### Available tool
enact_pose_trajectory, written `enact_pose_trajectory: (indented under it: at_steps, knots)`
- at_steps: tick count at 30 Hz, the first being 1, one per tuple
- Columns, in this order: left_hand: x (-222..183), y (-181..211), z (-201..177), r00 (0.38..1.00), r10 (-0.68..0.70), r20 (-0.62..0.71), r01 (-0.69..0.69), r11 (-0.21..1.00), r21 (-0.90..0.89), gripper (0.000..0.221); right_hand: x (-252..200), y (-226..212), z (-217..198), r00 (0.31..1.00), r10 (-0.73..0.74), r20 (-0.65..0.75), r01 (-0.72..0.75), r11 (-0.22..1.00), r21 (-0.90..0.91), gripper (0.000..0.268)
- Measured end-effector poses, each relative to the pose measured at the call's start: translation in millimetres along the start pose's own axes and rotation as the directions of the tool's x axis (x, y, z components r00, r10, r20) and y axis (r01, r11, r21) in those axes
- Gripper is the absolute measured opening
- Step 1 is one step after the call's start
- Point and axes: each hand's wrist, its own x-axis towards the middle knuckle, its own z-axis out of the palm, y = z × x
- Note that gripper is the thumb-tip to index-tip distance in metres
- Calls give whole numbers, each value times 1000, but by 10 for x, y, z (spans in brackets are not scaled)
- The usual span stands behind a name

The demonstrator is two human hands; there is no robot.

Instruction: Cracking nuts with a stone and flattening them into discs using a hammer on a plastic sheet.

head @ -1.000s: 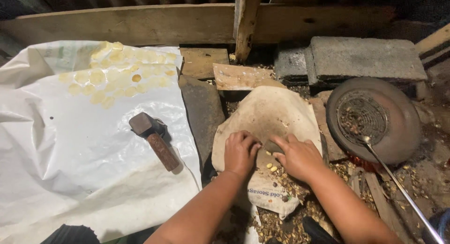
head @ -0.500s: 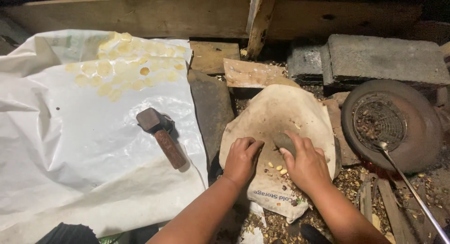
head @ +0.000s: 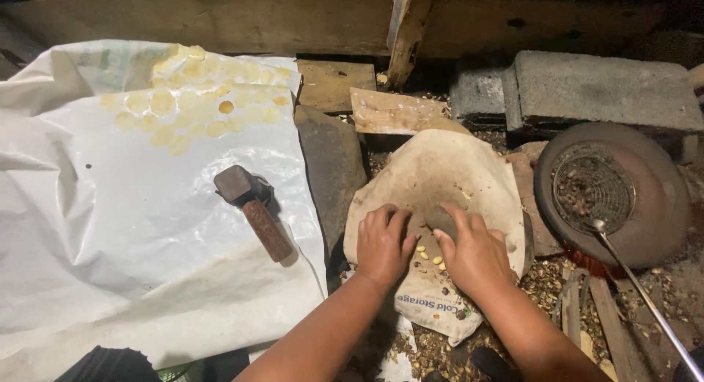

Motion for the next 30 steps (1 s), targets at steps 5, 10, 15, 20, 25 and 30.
enact_pose_trajectory:
  at_steps: [5,10,15,20,25,30]
  knots:
    - [-54,-99,-118,994,86,-73,-91,994,-64,40,98,-59,124,948,-269,-171,260,963,-73,50]
    - [1,-208,-102,992,104,-72,-110,990,-89,23,121,-58,-53,998,59,23,-63,950,307,55]
    - [24,-130,-180,987,116,-110,-132,981,-144,20,243,23,70,992,75,102,-91,982,163,51]
    - [78,-72,-80,994,-2,-106,-16,986,-167,10,46,17,223,971,-203,-130,175,965,-197,50]
    - [163,-57,-17,999,-26,30,29,995,-96,14,39,91,22,997,-74,35,75,997,-29,56]
    - [15,-12,-246,999,-48,-1,48,999,-11,48,35,-151,-21,969,-166,-185,190,974,121,50]
